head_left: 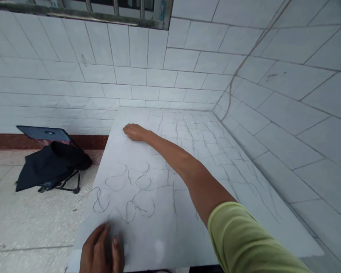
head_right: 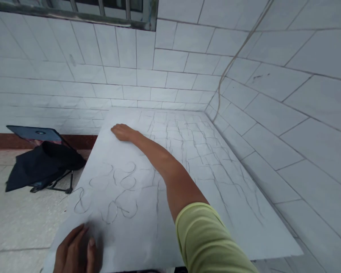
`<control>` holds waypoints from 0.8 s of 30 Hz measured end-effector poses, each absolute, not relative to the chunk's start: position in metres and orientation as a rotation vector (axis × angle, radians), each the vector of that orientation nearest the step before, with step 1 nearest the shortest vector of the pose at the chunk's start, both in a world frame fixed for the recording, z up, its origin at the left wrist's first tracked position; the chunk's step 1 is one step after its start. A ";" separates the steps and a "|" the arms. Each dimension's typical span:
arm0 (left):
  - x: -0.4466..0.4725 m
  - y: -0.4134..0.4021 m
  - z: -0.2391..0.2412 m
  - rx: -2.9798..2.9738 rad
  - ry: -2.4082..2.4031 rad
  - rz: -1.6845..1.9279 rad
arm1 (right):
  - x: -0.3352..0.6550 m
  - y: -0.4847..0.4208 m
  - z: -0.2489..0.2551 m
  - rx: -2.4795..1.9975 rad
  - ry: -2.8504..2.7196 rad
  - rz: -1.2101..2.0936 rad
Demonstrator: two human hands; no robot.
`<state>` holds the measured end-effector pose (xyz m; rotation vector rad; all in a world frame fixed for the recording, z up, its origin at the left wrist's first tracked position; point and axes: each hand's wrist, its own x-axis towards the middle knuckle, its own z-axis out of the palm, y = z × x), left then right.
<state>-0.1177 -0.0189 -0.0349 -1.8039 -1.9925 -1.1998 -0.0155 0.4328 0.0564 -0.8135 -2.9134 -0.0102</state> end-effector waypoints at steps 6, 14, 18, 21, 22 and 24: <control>-0.127 -0.019 -0.042 -1.846 -1.936 -1.186 | 0.028 0.347 0.092 -0.785 -2.565 0.441; -0.118 -0.031 -0.007 -1.738 -1.948 -1.557 | 0.076 0.199 0.136 -0.876 -1.898 1.422; -0.095 -0.036 0.036 -1.656 -2.133 -2.114 | 0.084 0.147 0.137 -0.970 -1.826 1.468; -0.078 -0.032 0.057 -1.725 -2.150 -2.534 | 0.085 0.113 0.127 -1.002 -1.769 1.443; -0.074 -0.031 0.061 -1.734 -2.154 -2.608 | 0.085 0.102 0.123 -0.998 -1.746 1.443; -0.068 -0.028 0.065 -1.733 -2.123 -2.670 | 0.086 0.083 0.114 -0.984 -1.700 1.458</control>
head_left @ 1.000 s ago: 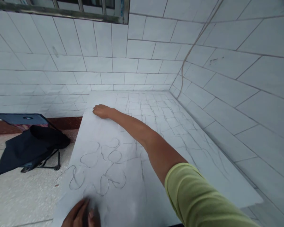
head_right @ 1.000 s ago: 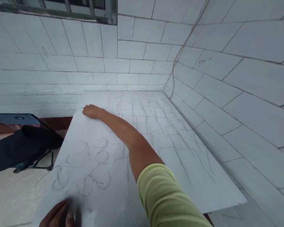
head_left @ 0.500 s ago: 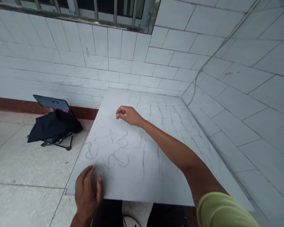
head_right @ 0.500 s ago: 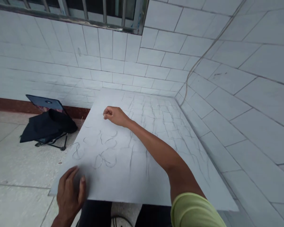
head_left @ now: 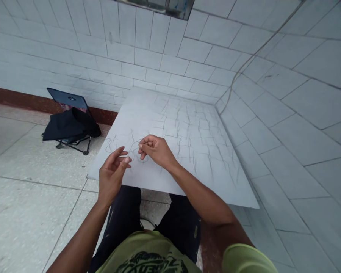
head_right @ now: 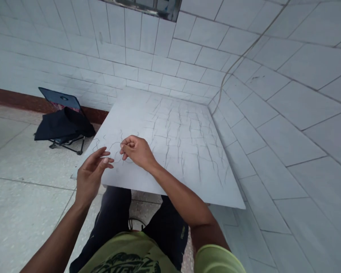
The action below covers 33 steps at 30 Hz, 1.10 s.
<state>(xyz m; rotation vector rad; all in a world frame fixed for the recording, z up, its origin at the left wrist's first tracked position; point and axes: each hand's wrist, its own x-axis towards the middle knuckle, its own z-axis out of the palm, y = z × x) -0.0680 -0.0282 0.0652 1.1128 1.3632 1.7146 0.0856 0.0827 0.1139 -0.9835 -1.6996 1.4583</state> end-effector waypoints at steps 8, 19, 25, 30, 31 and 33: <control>-0.061 -0.039 0.067 1.626 1.464 1.717 | 0.097 0.031 0.087 -0.793 -1.506 1.801; -0.037 -0.054 0.072 1.580 1.763 1.545 | 0.142 0.013 0.072 -0.565 -1.303 2.150; -0.027 -0.055 0.069 1.767 1.889 1.418 | 0.142 0.004 0.059 -0.632 -1.339 1.867; -0.027 -0.053 0.062 1.801 1.947 1.189 | 0.134 0.006 0.047 -0.757 -1.236 1.794; -0.027 -0.052 0.061 1.804 1.950 1.156 | 0.132 0.006 0.045 -0.775 -1.218 1.781; -0.028 -0.052 0.058 1.789 1.934 1.103 | 0.127 0.005 0.042 -0.799 -1.190 1.765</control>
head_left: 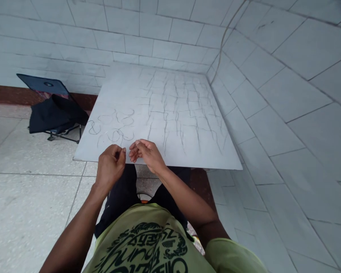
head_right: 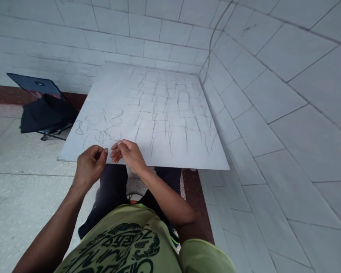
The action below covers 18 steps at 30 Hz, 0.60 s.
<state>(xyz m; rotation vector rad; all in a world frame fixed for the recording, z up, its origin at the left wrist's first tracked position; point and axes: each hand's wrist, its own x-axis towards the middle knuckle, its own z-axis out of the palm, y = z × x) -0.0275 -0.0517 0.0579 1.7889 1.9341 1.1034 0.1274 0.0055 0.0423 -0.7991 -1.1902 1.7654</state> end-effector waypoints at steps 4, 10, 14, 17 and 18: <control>-0.027 -0.053 0.053 1.714 1.882 1.033 | 0.123 0.005 0.037 -0.820 -1.173 1.761; -0.029 -0.055 0.053 1.515 1.810 1.020 | 0.129 0.007 0.039 -0.825 -1.269 1.678; -0.029 -0.058 0.054 1.650 1.861 1.015 | 0.129 0.007 0.043 -0.940 -1.284 1.553; -0.025 -0.062 0.053 1.843 1.931 1.022 | 0.126 0.008 0.042 -1.013 -1.245 1.526; -0.024 -0.063 0.052 1.894 1.939 1.024 | 0.125 0.008 0.041 -1.026 -1.229 1.529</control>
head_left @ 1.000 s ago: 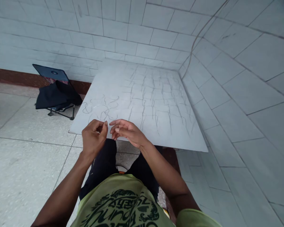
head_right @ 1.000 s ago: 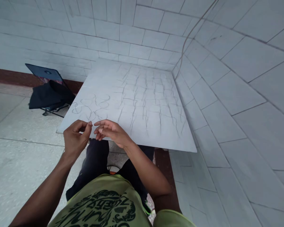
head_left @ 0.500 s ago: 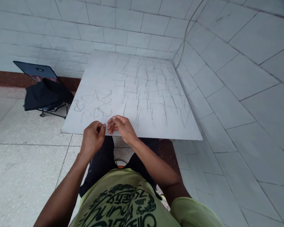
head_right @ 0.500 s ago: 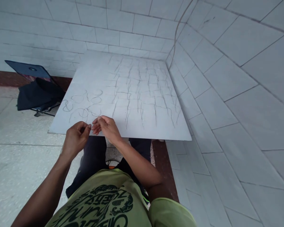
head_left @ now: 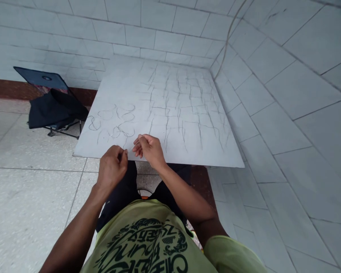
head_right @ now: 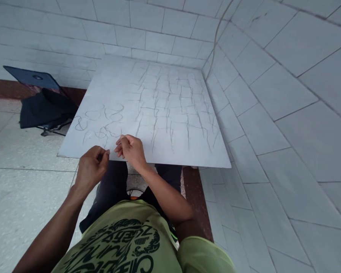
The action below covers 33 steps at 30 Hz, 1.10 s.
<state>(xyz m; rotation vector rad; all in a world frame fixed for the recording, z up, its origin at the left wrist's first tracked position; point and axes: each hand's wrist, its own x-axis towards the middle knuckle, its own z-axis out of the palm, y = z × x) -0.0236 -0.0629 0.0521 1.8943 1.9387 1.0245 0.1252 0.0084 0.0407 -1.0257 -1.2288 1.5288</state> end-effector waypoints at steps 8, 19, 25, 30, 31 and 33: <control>-0.030 -0.063 0.057 1.505 1.763 1.082 | 0.126 0.004 0.035 -0.916 -1.078 1.652; -0.062 -0.052 0.081 1.319 1.416 1.107 | 0.169 -0.016 0.064 -0.892 -1.308 1.338; -0.076 -0.042 0.099 1.565 1.325 0.876 | 0.186 -0.015 0.110 -0.633 -2.114 0.367; -0.072 -0.035 0.104 1.491 1.216 0.983 | 0.171 0.004 0.108 -0.559 -2.500 0.043; -0.072 -0.035 0.101 1.443 1.204 1.031 | 0.168 0.006 0.103 -0.576 -2.502 0.009; -0.071 -0.035 0.093 1.315 1.162 1.128 | 0.163 0.005 0.090 -0.599 -2.480 -0.040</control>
